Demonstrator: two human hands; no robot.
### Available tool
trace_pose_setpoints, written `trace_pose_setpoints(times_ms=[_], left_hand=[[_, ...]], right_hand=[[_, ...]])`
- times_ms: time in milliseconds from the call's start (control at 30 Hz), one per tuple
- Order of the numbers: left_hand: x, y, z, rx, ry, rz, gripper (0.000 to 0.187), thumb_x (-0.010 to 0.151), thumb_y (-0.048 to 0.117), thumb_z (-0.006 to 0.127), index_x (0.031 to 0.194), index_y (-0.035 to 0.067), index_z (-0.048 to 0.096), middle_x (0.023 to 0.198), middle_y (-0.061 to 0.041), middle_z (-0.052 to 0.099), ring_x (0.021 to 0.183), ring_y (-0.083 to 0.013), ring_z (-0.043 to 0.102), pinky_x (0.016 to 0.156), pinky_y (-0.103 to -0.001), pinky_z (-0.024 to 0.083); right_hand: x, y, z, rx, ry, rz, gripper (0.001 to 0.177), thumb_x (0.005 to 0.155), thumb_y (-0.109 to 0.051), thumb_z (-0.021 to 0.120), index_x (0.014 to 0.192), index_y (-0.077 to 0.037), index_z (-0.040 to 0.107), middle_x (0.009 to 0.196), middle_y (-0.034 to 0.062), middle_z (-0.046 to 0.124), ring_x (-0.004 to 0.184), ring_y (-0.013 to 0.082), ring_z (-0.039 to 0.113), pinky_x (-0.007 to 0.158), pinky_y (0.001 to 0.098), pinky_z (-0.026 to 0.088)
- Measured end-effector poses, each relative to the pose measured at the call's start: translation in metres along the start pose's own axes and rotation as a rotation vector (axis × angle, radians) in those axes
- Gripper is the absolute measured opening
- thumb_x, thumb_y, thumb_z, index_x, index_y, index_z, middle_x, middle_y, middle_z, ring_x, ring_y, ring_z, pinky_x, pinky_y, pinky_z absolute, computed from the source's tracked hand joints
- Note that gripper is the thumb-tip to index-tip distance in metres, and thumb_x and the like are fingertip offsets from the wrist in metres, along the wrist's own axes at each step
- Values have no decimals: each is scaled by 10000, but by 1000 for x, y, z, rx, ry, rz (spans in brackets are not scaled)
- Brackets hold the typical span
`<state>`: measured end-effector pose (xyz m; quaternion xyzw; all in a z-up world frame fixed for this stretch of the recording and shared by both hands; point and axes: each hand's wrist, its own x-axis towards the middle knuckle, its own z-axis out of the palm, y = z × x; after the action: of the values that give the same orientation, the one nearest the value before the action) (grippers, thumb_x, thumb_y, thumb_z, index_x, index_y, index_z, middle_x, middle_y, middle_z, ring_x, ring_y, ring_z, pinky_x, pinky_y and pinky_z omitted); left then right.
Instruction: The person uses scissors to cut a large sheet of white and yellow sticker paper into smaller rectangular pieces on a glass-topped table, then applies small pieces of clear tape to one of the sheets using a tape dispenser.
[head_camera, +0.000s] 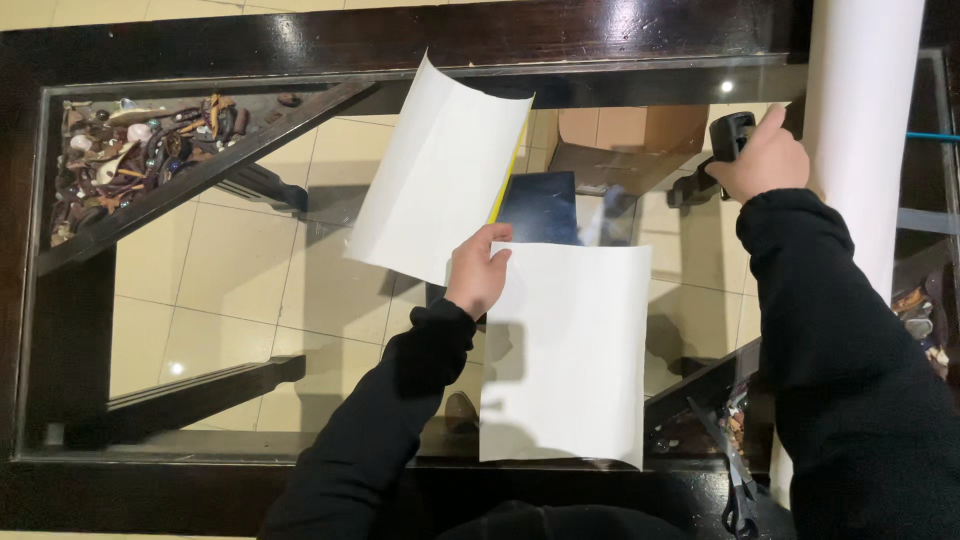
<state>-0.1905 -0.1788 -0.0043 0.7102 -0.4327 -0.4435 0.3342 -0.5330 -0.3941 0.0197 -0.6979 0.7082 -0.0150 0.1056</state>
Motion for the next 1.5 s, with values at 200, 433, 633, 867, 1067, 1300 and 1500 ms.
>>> trace_pose_setpoints(times_ms=[200, 433, 633, 867, 1067, 1300, 1500], left_hand=[[11, -36, -3, 156, 36, 213, 403, 959, 23, 564, 1359, 65, 590, 1326, -97, 686, 1250, -261, 638, 1097, -376, 473], [-69, 18, -34, 781, -269, 451, 528, 1034, -79, 387, 1561, -50, 360, 1659, -302, 244, 1567, -428, 200, 1264, -531, 249], [-104, -86, -22, 820, -71, 1546, 280, 1018, 26, 491, 1253, 31, 643, 1345, -195, 603, 1250, -385, 620, 1071, -477, 499], [-108, -153, -11, 594, -194, 1627, 281, 1063, 134, 413, 1205, 31, 632, 1274, -155, 641, 1215, -358, 642, 1102, -490, 490], [-104, -183, -8, 695, -300, 1618, 306, 989, 94, 466, 1231, -8, 623, 1273, -205, 637, 1227, -407, 616, 1114, -555, 453], [-122, -201, -46, 660, -469, 1207, 323, 1008, 83, 507, 1292, 57, 657, 1310, -107, 675, 1300, -316, 599, 1154, -469, 443], [-154, -225, -78, 610, -483, 1024, 408, 964, 151, 490, 1341, 155, 645, 1350, -17, 676, 1327, -257, 583, 1180, -444, 432]], right_hand=[[-70, -17, -10, -39, 221, -172, 897, 867, -417, 945, 1381, 95, 418, 1083, 285, 675, 906, 414, 690, 755, 525, 581], [-212, -38, 18, -58, 521, -770, 533, 892, -16, 782, 1374, 75, 572, 1216, 244, 613, 1226, 402, 597, 1058, 465, 509], [-293, -11, 40, -153, 203, -1356, 426, 923, -94, 523, 1343, -26, 553, 1466, 193, 524, 1446, 359, 438, 1175, 515, 351], [-315, 13, 65, -149, 141, -1432, 409, 940, -94, 479, 1328, 6, 557, 1420, 211, 548, 1426, 374, 451, 1208, 545, 312], [-319, 27, 81, -71, 136, -1364, 333, 982, -103, 483, 1269, -14, 627, 1355, 166, 622, 1351, 358, 536, 1208, 547, 348], [-341, 32, 105, 153, 37, -1124, 341, 961, -93, 539, 1252, -156, 705, 1255, 3, 726, 1229, 191, 662, 1165, 415, 445], [-371, 9, 115, 276, -20, -1029, 298, 938, -213, 655, 1225, -193, 731, 1243, -17, 752, 1220, 177, 679, 1128, 394, 482]])
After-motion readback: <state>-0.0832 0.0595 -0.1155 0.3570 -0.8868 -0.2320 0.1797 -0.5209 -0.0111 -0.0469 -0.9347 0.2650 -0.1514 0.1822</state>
